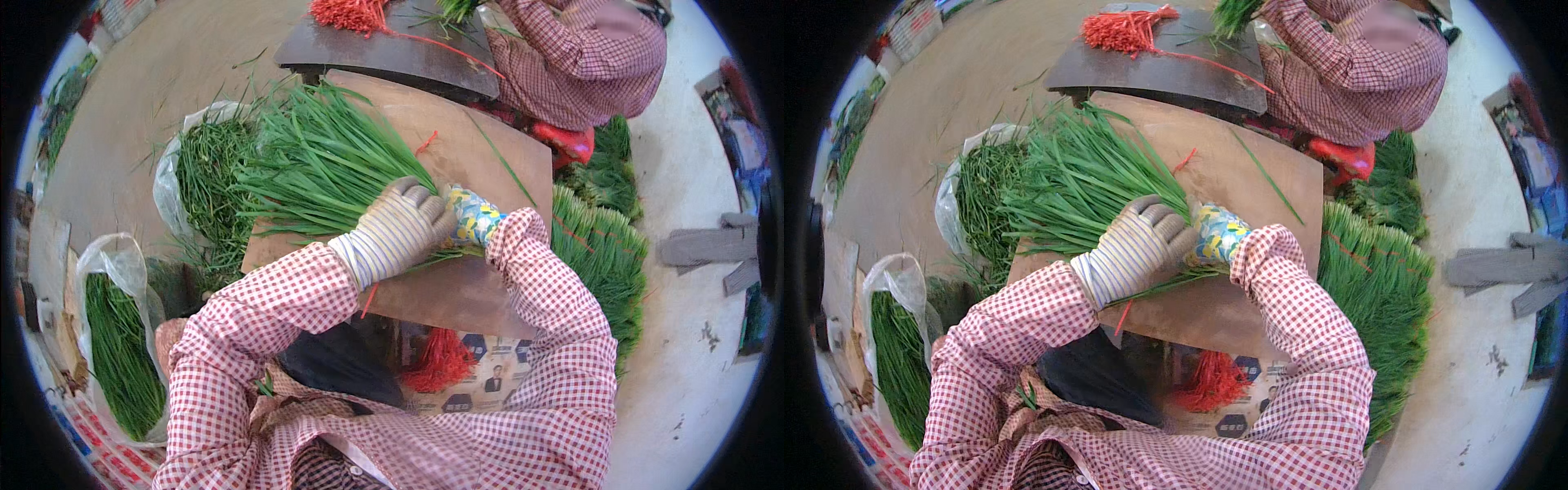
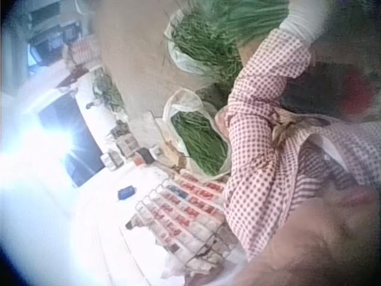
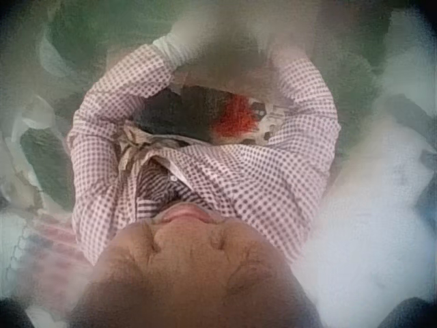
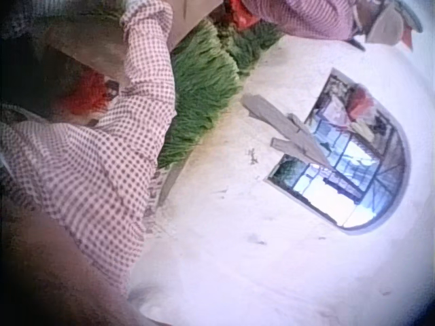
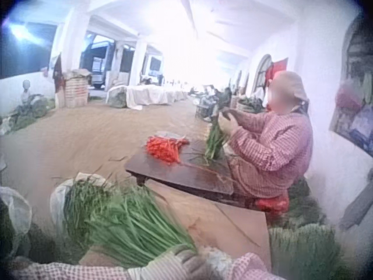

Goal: The person sorts through green onions by hand to remove debris, gathers them into a bundle, and ties the bundle with a red string.

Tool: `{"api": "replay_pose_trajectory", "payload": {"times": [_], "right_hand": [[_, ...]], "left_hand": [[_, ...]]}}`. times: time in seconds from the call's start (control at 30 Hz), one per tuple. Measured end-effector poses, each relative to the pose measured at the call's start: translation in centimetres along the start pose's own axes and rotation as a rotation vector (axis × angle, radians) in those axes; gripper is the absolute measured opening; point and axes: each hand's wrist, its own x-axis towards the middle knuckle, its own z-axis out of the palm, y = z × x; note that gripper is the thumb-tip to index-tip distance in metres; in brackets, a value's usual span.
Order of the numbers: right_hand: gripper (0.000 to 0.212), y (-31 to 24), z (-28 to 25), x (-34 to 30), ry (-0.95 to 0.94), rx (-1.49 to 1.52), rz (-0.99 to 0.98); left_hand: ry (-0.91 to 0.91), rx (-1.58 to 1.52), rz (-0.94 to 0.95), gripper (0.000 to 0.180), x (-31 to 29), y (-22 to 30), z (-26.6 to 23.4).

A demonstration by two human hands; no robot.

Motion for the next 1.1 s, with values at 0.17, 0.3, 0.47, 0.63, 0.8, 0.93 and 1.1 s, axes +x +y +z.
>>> {"api": "replay_pose_trajectory", "payload": {"times": [0.17, 0.3, 0.47, 0.63, 0.8, 0.93, 1.1], "right_hand": [[0.081, -3.6, -0.7, -1.2, -0.055, -0.295, 0.055], [0.1, -4.1, -0.9, -3.1, 0.165, -0.093, -0.023], [0.089, -2.2, 1.0, -2.9, 0.235, -0.113, -0.035], [0.093, -3.2, -0.7, -4.7, 0.199, -0.082, -0.121], [0.079, -1.5, -1.4, -2.6, 0.056, 0.187, -0.178], [0.057, 4.4, -6.2, 3.0, -0.094, 0.777, -0.077], [0.041, 5.1, -3.2, 12.0, 0.664, -0.107, -0.148]], "left_hand": [[-0.072, -0.09, 0.168, 0.122, 3.9, -4.7, -0.7], [-0.431, -0.237, -0.094, 0.128, 5.4, -6.7, 0.7], [-0.633, -0.204, -0.243, 0.126, 6.2, -4.0, -1.4], [-0.441, -0.16, -0.206, 0.125, 3.7, -4.1, -0.9], [-0.482, -0.187, -0.22, 0.123, 4.2, -4.8, -0.5], [-0.517, -0.17, -0.243, 0.114, 4.4, -4.9, 0.0], [-0.449, -0.222, -0.216, 0.105, 4.2, -5.0, 0.2]]}}
